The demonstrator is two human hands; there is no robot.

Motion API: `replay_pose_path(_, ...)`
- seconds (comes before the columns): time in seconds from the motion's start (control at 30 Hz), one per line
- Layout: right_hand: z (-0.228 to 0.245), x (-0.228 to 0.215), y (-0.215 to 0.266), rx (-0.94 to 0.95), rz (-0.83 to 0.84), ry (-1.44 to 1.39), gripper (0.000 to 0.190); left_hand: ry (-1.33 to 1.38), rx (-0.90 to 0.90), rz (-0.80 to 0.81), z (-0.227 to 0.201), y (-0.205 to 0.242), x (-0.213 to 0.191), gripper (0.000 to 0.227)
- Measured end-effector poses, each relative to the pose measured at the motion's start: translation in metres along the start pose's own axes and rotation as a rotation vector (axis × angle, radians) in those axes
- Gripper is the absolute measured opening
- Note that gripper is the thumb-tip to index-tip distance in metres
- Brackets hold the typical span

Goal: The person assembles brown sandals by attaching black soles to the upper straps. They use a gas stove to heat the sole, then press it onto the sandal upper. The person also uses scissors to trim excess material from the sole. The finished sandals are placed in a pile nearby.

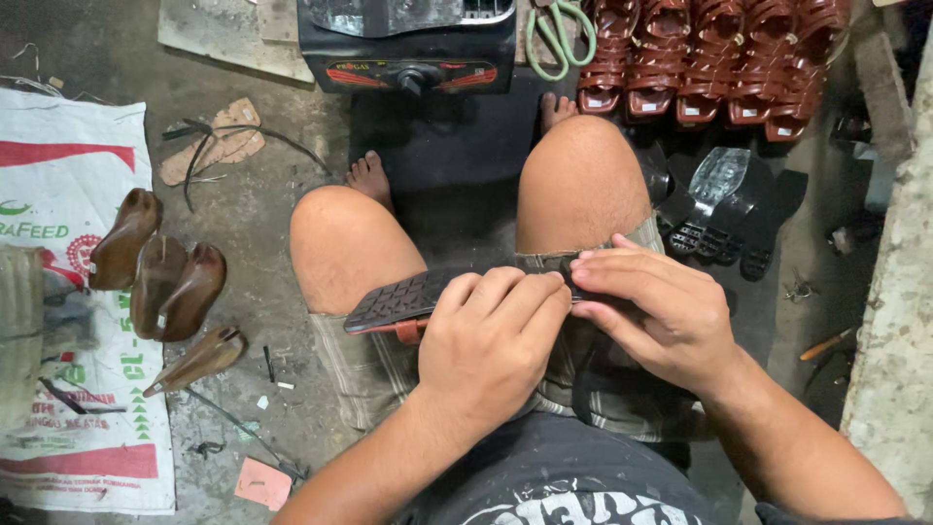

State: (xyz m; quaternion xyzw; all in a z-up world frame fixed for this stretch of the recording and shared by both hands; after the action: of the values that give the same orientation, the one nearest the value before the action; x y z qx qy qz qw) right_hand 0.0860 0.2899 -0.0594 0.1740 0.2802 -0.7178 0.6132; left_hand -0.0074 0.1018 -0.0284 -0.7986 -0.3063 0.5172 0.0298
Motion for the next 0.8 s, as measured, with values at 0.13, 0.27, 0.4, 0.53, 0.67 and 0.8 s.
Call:
replay_pose_path(0.13,-0.015,-0.015,-0.001,0.044,0.063,-0.189,0.039,0.122,-0.055,-0.038,0.004,-0.009,-0.002,0.014)
replay_pose_path(0.27,-0.028,-0.015,0.008,0.069,0.030,-0.285,0.031,0.234,-0.070,-0.003,0.014,-0.013,0.000,0.018)
replay_pose_path(0.4,-0.045,-0.015,0.013,0.125,0.083,-0.393,0.034,0.260,-0.082,0.000,0.021,-0.014,0.005,0.020)
replay_pose_path(0.53,-0.054,-0.017,0.014,0.128,0.113,-0.532,0.034,0.303,-0.103,0.006,0.024,-0.015,0.009,0.019)
replay_pose_path(0.67,-0.064,-0.015,0.021,0.131,0.088,-0.578,0.032,0.316,-0.139,0.007,0.028,-0.012,0.015,0.019)
replay_pose_path(0.8,-0.078,-0.012,0.027,0.232,0.106,-0.850,0.038,0.390,-0.160,-0.014,0.035,-0.012,0.022,0.019)
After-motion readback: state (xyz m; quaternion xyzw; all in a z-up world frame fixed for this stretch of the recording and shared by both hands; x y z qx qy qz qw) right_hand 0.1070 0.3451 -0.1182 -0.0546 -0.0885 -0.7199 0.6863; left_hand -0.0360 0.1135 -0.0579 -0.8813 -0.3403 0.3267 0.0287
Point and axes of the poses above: each hand's wrist, its own y-axis away from the middle knuckle, its own x-axis out of the palm, z = x × y, the point moved 2 cm from there along -y, towards the middle knuckle, and after that the axes turned 2 degrees about x, right-handed, at the moved point
